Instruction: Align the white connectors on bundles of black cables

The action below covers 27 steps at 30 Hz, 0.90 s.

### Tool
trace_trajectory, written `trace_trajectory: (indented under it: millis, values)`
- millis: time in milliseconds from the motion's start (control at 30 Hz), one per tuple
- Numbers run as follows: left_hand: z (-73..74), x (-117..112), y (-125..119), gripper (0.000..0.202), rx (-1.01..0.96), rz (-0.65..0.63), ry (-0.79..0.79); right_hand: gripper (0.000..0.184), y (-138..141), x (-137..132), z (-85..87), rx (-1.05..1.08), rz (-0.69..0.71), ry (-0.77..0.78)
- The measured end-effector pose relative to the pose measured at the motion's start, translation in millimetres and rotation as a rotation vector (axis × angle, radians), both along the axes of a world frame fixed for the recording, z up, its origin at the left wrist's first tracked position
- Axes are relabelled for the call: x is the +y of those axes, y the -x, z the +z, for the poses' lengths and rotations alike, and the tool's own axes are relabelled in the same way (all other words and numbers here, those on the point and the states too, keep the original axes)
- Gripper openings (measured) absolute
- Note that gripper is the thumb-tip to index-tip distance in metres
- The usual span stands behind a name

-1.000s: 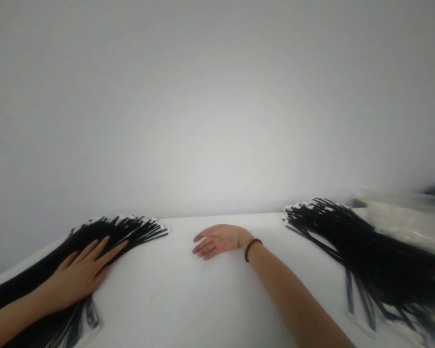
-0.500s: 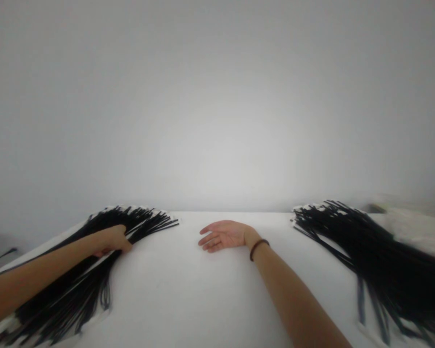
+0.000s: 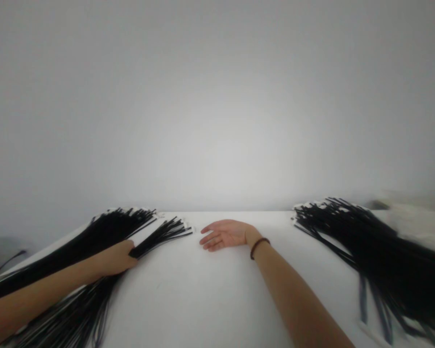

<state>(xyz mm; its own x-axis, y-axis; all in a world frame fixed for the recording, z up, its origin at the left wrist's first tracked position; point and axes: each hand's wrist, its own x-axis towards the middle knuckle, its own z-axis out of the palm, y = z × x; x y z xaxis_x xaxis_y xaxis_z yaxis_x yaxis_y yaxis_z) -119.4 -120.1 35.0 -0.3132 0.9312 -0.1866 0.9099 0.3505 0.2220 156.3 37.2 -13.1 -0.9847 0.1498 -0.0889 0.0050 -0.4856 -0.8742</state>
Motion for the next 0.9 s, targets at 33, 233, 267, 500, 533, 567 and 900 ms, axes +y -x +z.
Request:
trace_trajectory:
  millis: [33,233,267,500,533,567,900]
  values:
    - [1.1,-1.5,-1.2,0.020,-0.053,0.023,0.021,0.037,-0.5,0.2,-0.2,0.005,0.000,-0.002]
    - [18.0,-8.6,-7.4,0.021,-0.236,0.072,0.048,0.037,-1.1,1.4,-1.9,0.009,0.002,-0.005]
    - [22.8,-10.4,-7.5,0.022,-0.317,0.092,0.060,0.037,-1.0,1.4,-1.8,0.009,0.005,-0.006]
    - [29.7,-23.4,0.7,0.033,-0.286,-0.009,0.066,0.035,-1.0,0.5,0.4,-0.012,0.002,-0.014]
    - [25.9,-23.7,1.0,0.031,-0.153,-0.064,0.040,0.035,-1.2,0.3,0.6,-0.011,0.000,-0.015]
    - [21.9,-23.5,0.8,0.027,-0.033,-0.105,0.012,0.035,-1.5,0.1,0.9,-0.006,0.001,-0.017]
    - [7.1,-5.4,6.3,0.032,0.089,-0.061,0.040,0.038,-2.8,-1.5,2.6,0.009,0.011,-0.021]
